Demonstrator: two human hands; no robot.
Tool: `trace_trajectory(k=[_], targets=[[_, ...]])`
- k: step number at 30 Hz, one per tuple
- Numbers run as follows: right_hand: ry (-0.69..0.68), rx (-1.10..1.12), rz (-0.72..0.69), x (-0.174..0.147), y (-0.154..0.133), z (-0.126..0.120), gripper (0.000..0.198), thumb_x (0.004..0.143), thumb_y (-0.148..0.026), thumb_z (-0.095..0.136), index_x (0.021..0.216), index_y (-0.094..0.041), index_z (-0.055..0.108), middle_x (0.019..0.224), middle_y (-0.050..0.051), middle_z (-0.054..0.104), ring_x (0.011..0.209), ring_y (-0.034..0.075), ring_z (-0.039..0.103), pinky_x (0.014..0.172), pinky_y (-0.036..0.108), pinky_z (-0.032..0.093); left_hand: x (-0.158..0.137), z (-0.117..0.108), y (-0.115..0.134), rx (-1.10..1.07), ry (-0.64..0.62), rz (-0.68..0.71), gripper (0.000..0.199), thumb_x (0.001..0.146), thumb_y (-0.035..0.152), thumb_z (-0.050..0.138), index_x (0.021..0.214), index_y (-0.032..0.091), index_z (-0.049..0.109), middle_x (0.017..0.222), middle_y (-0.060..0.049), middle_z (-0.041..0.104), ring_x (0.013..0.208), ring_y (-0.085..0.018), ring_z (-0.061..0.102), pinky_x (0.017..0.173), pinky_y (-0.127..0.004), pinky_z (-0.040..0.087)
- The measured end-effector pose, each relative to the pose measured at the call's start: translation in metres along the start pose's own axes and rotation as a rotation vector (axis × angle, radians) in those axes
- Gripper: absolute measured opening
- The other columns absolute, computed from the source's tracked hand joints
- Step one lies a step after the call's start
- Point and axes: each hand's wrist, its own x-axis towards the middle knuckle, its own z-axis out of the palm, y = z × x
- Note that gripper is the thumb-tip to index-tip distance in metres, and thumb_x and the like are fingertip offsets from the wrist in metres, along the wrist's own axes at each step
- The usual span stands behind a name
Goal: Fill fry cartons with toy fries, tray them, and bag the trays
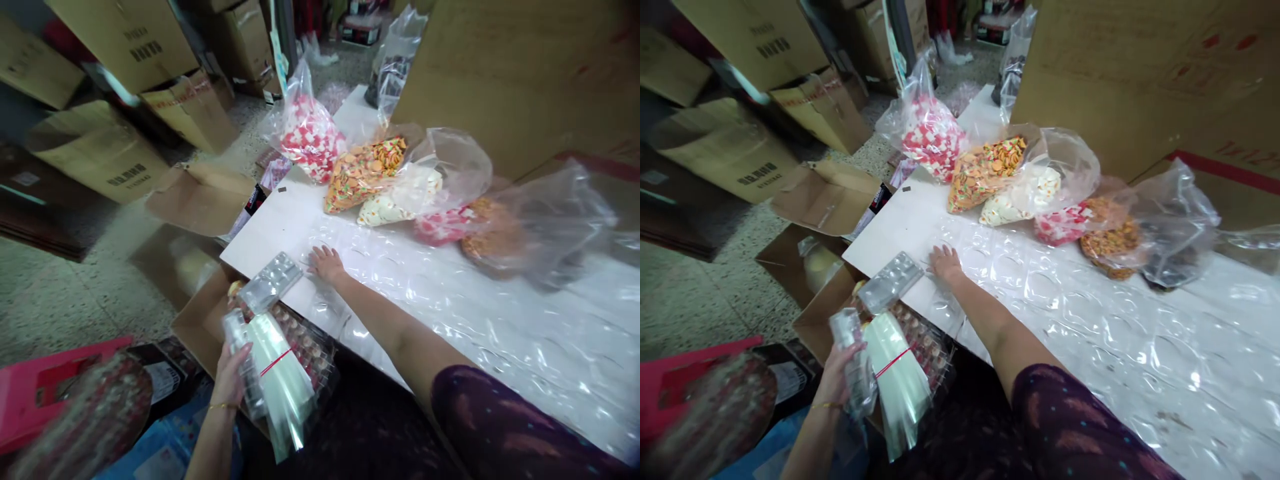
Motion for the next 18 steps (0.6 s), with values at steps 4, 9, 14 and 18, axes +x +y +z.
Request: trace_trajectory(k=[4,9,14,18], targets=[[0.032,-0.066,0.136,-0.008,-0.006,0.005,0.055,0.084,-0.045,0.039,0.132,-0.018,0.036,0.143,0.011,0.023,0.132,0.031,0.010,0.101,0.055,0.003,0.023,0.024,0.020,0.740,0.034,0.446,0.090,0.055,0.045,0.068,0.133,0.023,0.029,0.128,-0.011,0.040,0.119,-0.032,0.037,0.097,-0.045,0.032],[0.233,0.053,0.010,-0.071,-0.005,0.003,0.044,0.086,-0.036,0.039,0.127,-0.023,0.042,0.142,0.008,0.028,0.131,0.027,0.018,0.102,0.053,0.015,0.075,0.069,0.055,1.378,0.043,0.570,0.088,0.060,0.051,0.063,0.135,0.021,0.027,0.140,-0.016,0.020,0.121,-0.041,0.027,0.096,-0.052,0.023],[0.208,0.231,-0.130,-0.161,0.016,0.016,0.038,0.082,-0.027,0.044,0.119,-0.020,0.052,0.136,0.012,0.037,0.122,0.025,0.037,0.098,0.046,0.032,0.124,0.105,0.066,1.602,-0.123,0.573,0.095,0.056,0.050,0.067,0.135,0.016,0.026,0.140,-0.020,0.020,0.119,-0.043,0.027,0.095,-0.056,0.020],[0.137,0.339,-0.031,-0.216,0.033,0.025,0.037,0.083,-0.029,0.042,0.118,-0.024,0.053,0.136,0.009,0.037,0.121,0.022,0.040,0.095,0.040,0.039,0.132,0.121,0.054,1.636,-0.150,0.645,0.105,0.052,0.043,0.072,0.138,0.017,0.017,0.141,-0.022,0.014,0.119,-0.049,0.021,0.092,-0.063,0.016]])
